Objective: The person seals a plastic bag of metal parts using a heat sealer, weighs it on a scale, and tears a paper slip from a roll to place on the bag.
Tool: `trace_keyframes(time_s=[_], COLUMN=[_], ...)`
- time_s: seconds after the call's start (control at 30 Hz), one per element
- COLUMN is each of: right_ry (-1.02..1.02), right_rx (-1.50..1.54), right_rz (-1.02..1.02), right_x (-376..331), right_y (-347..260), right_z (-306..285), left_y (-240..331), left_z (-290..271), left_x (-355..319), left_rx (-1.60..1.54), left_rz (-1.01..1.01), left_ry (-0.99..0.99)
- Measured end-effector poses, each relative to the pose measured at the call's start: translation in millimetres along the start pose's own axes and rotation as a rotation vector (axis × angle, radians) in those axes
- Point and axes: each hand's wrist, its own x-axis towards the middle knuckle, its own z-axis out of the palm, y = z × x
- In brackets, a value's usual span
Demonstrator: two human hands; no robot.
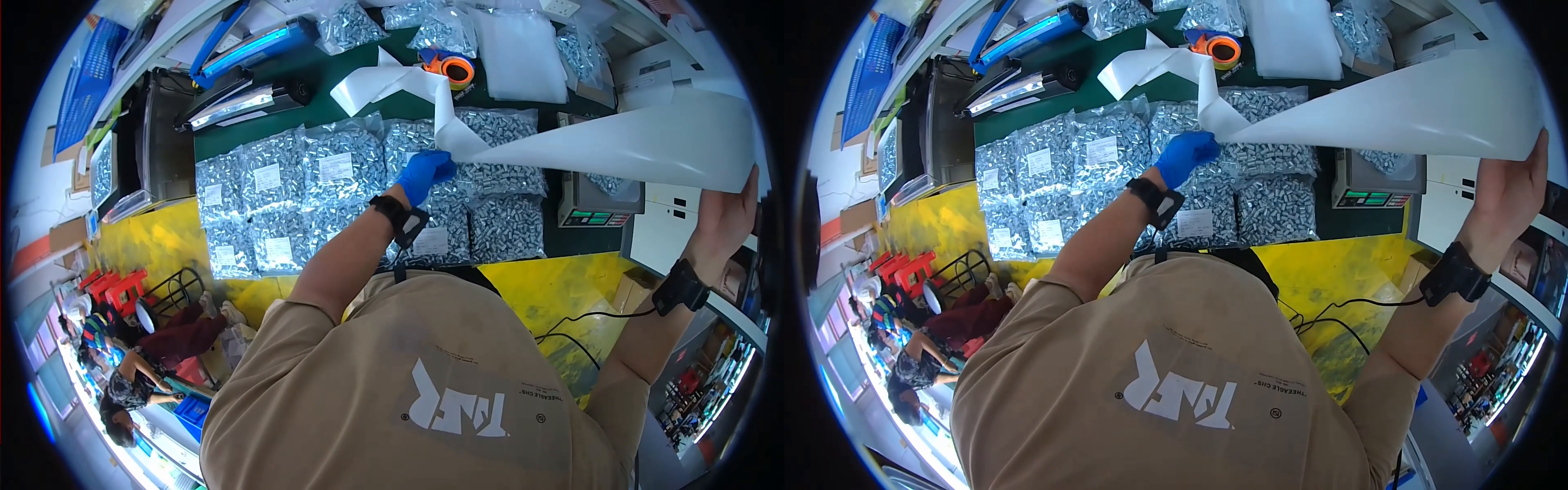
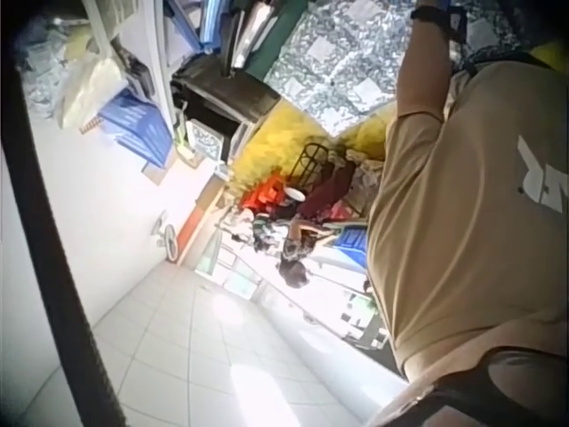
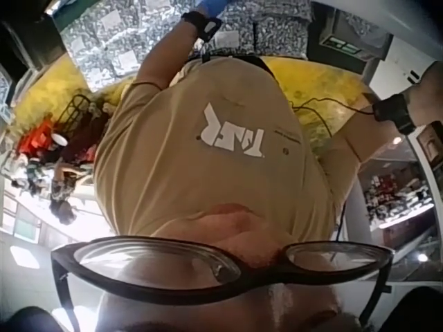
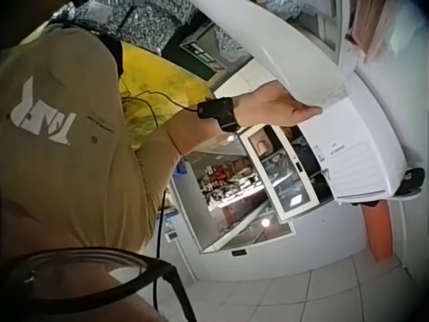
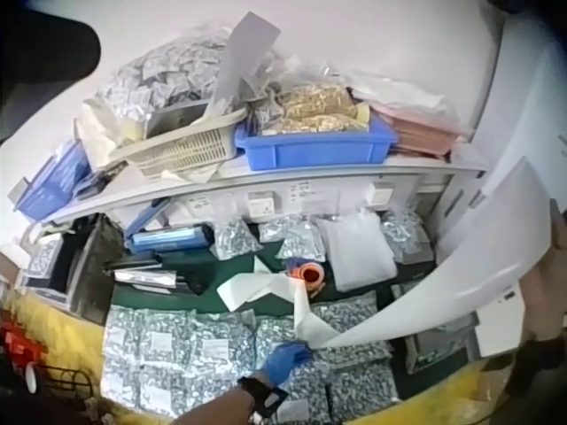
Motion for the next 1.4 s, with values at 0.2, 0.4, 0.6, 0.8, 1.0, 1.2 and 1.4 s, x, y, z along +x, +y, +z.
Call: trace_keyframes(time_s=[0.2, 0.4, 0.6, 0.8, 1.0, 1.2, 1.4], right_ry=[0.044, -0.663, -0.602, -0.716, -0.721, -0.455, -0.173], right_rx=[0.003, 0.357, 0.256, 0.273, 0.385, 0.246, 0.101], right_rz=[-0.004, 0.164, 0.266, 0.187, 0.047, -0.043, -0.134], right_x=[-23, -26, -58, -53, -38, -17, -25], right_y=[9, 28, 37, 39, 16, -11, -29], right_z=[-5, -49, -28, -22, -6, 0, 37], left_y=[34, 37, 2, -19, -37, -46, -34], left_z=[-38, -43, -8, 15, 48, 52, 63], left_x=[-3, -11, -5, -3, -6, -2, -26], left_rx=[-0.315, -0.155, -0.114, 0.444, 0.694, 0.382, 0.291], left_rz=[-0.280, -0.165, -0.174, -0.211, -0.044, -0.035, 0.070], left_ry=[-0.046, 0.285, 0.041, -0.050, 0.172, 0.388, 0.250])
